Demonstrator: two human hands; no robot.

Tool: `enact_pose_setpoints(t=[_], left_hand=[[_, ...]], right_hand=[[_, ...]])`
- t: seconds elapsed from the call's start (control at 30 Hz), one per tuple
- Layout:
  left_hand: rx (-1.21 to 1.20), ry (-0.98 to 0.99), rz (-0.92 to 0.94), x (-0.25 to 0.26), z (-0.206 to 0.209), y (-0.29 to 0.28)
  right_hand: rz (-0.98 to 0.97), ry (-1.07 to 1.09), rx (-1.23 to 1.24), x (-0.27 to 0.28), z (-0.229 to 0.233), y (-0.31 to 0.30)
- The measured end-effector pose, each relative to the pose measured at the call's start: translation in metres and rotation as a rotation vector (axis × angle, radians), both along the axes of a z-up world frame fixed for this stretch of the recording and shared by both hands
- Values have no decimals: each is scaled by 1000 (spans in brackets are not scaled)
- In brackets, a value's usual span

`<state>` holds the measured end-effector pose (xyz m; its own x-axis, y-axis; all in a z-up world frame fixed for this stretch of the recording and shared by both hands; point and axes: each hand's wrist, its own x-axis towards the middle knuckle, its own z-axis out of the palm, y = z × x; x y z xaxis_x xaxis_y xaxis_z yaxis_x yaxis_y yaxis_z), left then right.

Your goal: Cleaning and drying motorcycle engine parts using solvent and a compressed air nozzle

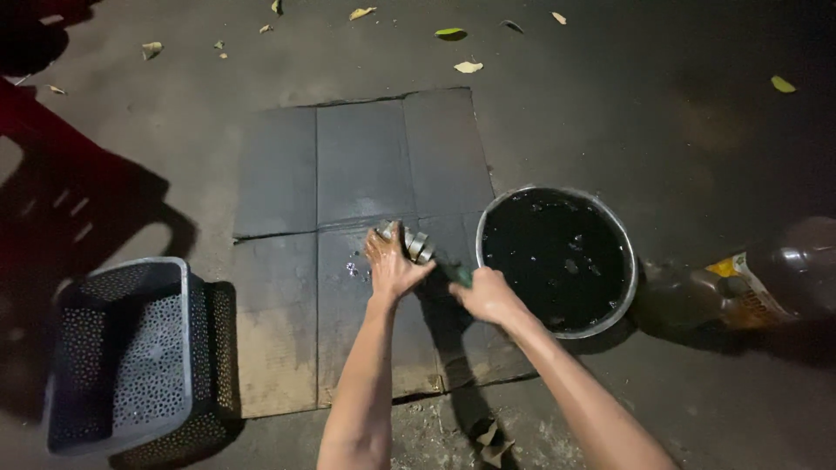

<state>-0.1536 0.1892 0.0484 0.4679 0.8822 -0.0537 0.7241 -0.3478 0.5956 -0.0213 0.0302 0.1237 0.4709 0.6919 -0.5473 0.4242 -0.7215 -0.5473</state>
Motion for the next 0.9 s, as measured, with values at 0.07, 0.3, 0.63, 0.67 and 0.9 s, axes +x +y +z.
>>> enact_pose_setpoints(t=[0.07, 0.3, 0.63, 0.67, 0.9], left_hand=[[-28, -12, -1, 7, -2, -1], [-105, 21, 11, 23, -6, -3], [-154, -20, 71, 26, -38, 12], [-156, -21, 72, 24, -38, 12], [-331, -203, 277, 12, -26, 19]], right_hand=[[-59, 6, 15, 4, -2, 6], [-36, 54, -2, 10, -17, 16], [-45, -21, -22, 18, 27, -38], [-44, -22, -24, 16, 28, -44], [-28, -130, 4, -19, 18, -68]])
